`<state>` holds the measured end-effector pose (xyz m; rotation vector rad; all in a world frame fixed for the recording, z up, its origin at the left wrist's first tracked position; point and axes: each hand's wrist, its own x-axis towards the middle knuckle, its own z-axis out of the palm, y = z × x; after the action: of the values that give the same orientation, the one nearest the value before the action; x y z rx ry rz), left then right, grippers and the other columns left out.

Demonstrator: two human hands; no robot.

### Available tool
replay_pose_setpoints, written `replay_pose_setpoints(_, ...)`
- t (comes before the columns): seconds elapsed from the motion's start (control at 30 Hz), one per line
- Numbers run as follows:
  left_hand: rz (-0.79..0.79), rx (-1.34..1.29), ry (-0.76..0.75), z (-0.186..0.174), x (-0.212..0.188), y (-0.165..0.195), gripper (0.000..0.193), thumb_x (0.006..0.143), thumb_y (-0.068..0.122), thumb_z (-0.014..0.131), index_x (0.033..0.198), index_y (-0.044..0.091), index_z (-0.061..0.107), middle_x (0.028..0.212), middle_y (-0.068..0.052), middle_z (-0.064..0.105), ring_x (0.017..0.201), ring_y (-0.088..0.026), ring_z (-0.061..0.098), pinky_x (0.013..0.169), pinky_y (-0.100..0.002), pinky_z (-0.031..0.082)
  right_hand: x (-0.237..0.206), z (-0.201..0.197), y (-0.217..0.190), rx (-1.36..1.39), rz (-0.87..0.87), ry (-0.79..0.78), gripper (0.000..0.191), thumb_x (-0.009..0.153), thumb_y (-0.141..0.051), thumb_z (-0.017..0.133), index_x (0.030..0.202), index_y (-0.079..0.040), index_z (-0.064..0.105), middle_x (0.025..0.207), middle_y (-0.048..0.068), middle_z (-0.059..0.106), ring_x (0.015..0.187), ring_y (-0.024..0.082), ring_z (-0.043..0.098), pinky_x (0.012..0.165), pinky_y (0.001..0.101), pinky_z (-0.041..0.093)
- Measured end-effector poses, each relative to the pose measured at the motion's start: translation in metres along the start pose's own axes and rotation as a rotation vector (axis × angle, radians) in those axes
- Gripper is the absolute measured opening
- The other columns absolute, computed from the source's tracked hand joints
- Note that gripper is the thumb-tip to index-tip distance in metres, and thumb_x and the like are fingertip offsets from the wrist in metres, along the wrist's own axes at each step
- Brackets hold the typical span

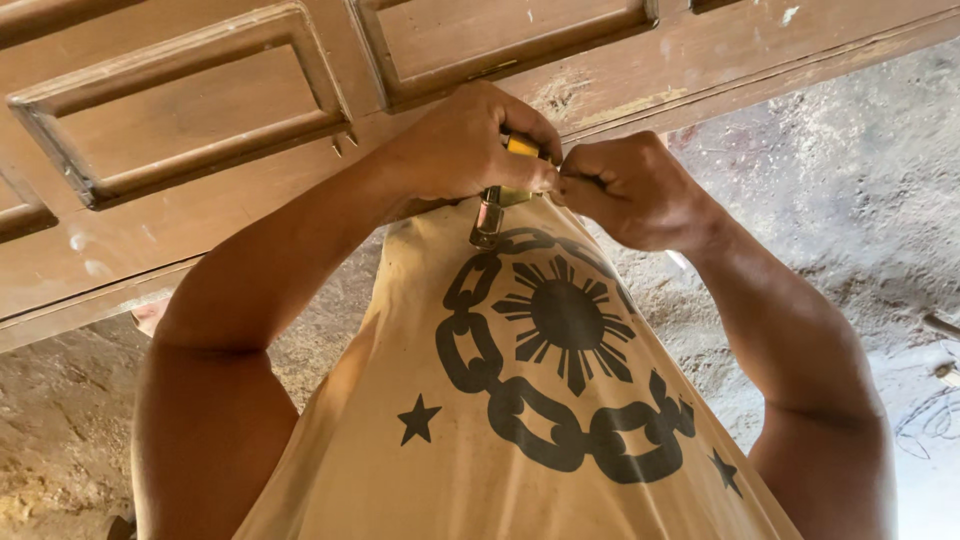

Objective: The person works on a brass door knob lockset mounted in a wooden paneled door. They use a screwdriver to loosen the assembly, pull the knob and cylinder apart, handle the latch bolt and rose, and reattach the knob mechanism to the door, pressing the parts back together by hand.

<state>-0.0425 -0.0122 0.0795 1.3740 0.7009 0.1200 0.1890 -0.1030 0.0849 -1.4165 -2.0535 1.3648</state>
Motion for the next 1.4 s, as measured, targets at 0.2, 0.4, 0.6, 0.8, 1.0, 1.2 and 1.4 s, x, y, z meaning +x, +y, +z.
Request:
replay_pose_setpoints(0.2, 0.280, 0.186, 0.014, 0.000, -0.002, -0.002, 0.027, 0.081, 0.022, 0.082, 0.102, 0.005, 0.079, 0.086, -0.005, 0.077, 0.073, -0.011, 0.070, 0.068, -0.029, 0.056, -0.001, 0.003, 0.018, 0.568, 0.508, -0.165, 0.028, 0.102, -0.017, 0.054, 0.081, -0.005, 0.067, 0.063, 0.003, 0.064, 0.043, 0.010, 0.056, 0.038, 0.0254, 0.049)
replay_pose_setpoints(0.4, 0.087, 0.100, 0.036, -0.001, 0.005, -0.003, 0.028, 0.084, 0.026, 0.081, 0.104, 0.008, 0.079, 0.085, -0.002, 0.076, 0.071, -0.012, 0.067, 0.066, -0.028, 0.054, -0.006, -0.002, 0.011, 0.291, 0.043, -0.004, 0.029, 0.108, -0.026, 0.056, 0.094, -0.002, 0.065, 0.068, 0.004, 0.060, 0.047, 0.008, 0.053, 0.038, 0.0235, 0.045)
replay_pose_setpoints(0.6, -0.002, -0.181, -0.027, 0.005, 0.005, 0.003, 0.026, 0.084, 0.022, 0.080, 0.103, 0.004, 0.078, 0.086, -0.002, 0.076, 0.081, -0.009, 0.070, 0.073, -0.025, 0.055, -0.013, 0.006, -0.007, -0.784, -0.370, 0.342, 0.024, 0.112, -0.023, 0.067, 0.100, -0.002, 0.070, 0.079, 0.010, 0.065, 0.053, 0.007, 0.054, 0.037, 0.0225, 0.041)
replay_pose_setpoints(0.8, 0.135, 0.089, -0.135, 0.012, 0.011, 0.006, 0.030, 0.082, 0.023, 0.080, 0.107, 0.006, 0.079, 0.094, -0.004, 0.080, 0.083, -0.013, 0.074, 0.077, -0.027, 0.056, -0.025, 0.007, 0.014, -0.612, -0.422, 0.142, 0.027, 0.108, -0.014, 0.065, 0.083, -0.005, 0.068, 0.062, 0.005, 0.061, 0.045, 0.010, 0.052, 0.037, 0.0275, 0.044)
replay_pose_setpoints(1.0, 0.280, 0.139, -0.168, 0.014, 0.013, 0.005, 0.037, 0.082, 0.028, 0.084, 0.111, 0.006, 0.078, 0.101, -0.007, 0.080, 0.090, -0.015, 0.075, 0.082, -0.030, 0.059, -0.028, 0.014, 0.041, 0.221, -0.480, 0.072, 0.022, 0.110, -0.008, 0.058, 0.095, 0.006, 0.067, 0.073, 0.011, 0.066, 0.051, 0.011, 0.062, 0.041, 0.0216, 0.050)
replay_pose_setpoints(1.2, 0.179, 0.311, -0.233, 0.016, 0.007, 0.017, 0.052, 0.072, 0.036, 0.089, 0.112, 0.007, 0.073, 0.098, -0.005, 0.078, 0.080, -0.014, 0.074, 0.074, -0.030, 0.060, -0.034, 0.016, 0.030, 0.349, -0.029, -0.122, 0.026, 0.104, -0.012, 0.055, 0.083, -0.002, 0.067, 0.063, 0.006, 0.066, 0.043, 0.011, 0.062, 0.038, 0.0253, 0.052)
replay_pose_setpoints(1.4, 0.185, 0.282, -0.182, 0.016, 0.001, 0.023, 0.038, 0.075, 0.029, 0.087, 0.105, 0.009, 0.076, 0.094, -0.005, 0.078, 0.080, -0.016, 0.073, 0.074, -0.030, 0.058, -0.031, 0.014, 0.009, 0.140, -0.353, 0.018, 0.025, 0.104, -0.009, 0.062, 0.079, -0.003, 0.063, 0.058, 0.004, 0.057, 0.048, 0.014, 0.062, 0.044, 0.0319, 0.049)
